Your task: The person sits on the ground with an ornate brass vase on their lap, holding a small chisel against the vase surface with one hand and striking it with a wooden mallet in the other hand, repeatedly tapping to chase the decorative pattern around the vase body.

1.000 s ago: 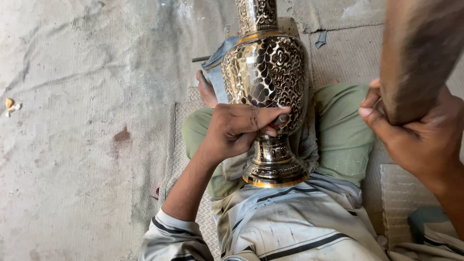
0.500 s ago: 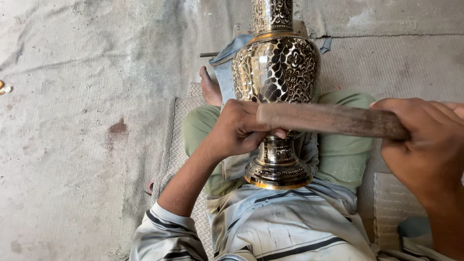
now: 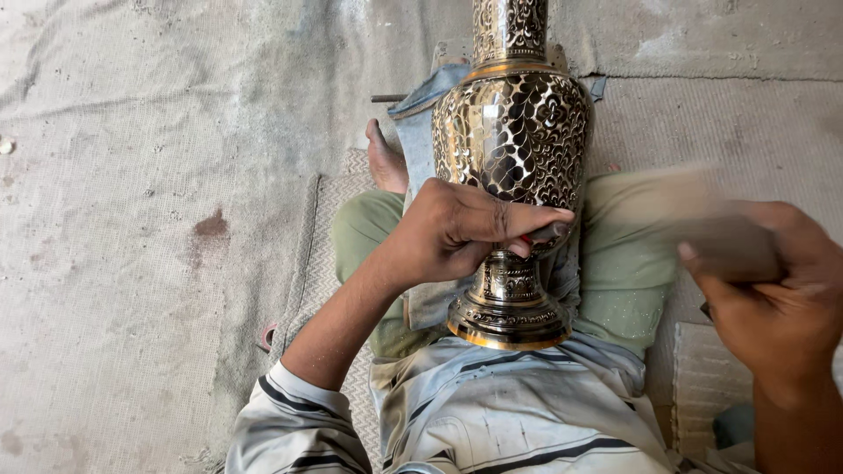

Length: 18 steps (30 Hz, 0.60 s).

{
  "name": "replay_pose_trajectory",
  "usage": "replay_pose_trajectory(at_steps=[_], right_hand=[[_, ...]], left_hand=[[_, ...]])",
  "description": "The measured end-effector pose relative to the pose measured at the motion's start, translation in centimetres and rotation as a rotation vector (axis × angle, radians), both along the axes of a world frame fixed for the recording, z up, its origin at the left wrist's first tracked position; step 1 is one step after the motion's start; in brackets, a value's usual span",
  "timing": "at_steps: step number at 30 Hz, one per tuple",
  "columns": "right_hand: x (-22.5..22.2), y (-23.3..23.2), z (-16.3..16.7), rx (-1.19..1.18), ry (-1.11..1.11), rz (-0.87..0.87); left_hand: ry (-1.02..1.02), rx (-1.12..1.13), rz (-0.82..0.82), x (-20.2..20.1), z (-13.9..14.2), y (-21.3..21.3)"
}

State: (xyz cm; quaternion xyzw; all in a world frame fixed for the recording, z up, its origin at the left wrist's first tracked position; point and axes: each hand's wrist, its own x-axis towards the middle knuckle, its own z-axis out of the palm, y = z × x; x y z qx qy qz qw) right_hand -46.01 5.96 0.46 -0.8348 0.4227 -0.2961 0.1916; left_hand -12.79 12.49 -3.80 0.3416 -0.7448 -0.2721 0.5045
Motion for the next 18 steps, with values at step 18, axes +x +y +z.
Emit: replay_pose_trajectory(at_steps=[18], right_hand=[[0.51, 0.78, -0.51, -0.157, 0.005, 0.033]], left_hand=[[0.011, 0.005, 0.002, -0.24, -0.07, -0.02]])
